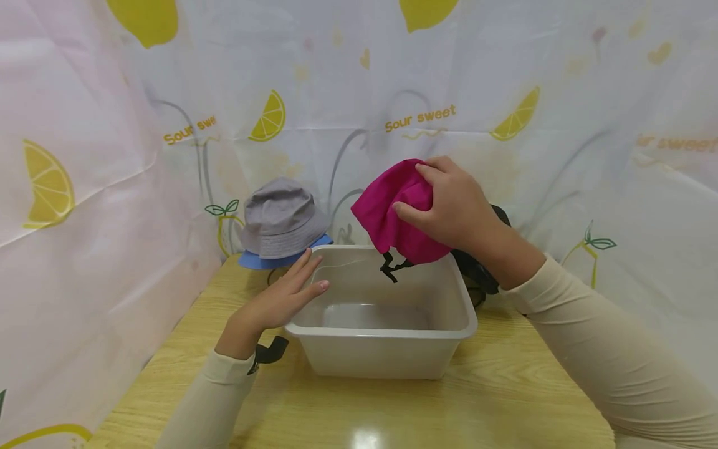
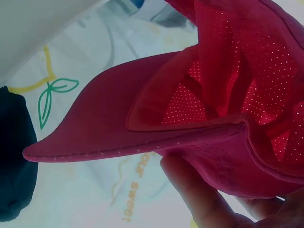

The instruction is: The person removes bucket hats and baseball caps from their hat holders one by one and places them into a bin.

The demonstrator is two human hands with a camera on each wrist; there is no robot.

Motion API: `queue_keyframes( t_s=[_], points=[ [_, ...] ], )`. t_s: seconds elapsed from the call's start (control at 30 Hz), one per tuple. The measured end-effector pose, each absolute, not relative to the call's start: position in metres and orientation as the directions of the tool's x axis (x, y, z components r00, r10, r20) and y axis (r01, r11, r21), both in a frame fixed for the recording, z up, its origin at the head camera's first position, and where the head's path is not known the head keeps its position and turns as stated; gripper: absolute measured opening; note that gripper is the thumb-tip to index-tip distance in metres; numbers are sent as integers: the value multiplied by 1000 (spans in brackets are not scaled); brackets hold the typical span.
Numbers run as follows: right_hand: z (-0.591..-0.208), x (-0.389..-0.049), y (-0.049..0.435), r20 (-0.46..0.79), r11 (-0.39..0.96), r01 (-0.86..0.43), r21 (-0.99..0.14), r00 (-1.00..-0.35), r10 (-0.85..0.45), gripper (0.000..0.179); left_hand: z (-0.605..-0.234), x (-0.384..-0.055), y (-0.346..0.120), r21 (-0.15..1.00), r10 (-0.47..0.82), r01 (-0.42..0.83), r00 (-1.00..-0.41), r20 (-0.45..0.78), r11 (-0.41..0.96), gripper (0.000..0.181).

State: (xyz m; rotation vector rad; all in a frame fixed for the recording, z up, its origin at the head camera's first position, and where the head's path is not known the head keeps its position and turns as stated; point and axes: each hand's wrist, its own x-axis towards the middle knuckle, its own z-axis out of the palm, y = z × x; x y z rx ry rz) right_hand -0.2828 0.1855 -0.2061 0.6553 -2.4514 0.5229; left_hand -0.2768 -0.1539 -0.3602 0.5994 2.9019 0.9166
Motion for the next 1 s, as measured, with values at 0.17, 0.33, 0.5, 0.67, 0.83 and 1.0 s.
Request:
queue_keyframes(
  t_s=[0.17,0.33,0.5,0.67,0.83,1.0],
  points=[
    [-212,-281,179,562,807,-548,-222,-748,-353,75,-360,-278,-154,570,382,354,-921,74,742,89],
    [-220,-283,174,547,805,-556,-204,-747,-377,75,-360,-276,-154,580,390,357,-918,74,732,87],
    [-227,-285,172,517,805,-557,-204,-760,-394,75,-360,-276,-154,581,393,363,-916,79,728,87],
    [-233,-286,167,480,804,-553,-221,-779,-404,74,-360,-276,-155,580,391,363,-917,82,729,87],
    [-241,-287,163,448,809,-545,-221,-794,-412,74,-360,-276,-154,590,395,364,-915,82,721,87],
    [-247,-286,160,408,816,-531,-230,-813,-414,74,-359,-277,-154,599,403,366,-912,78,712,87]
  ],
)
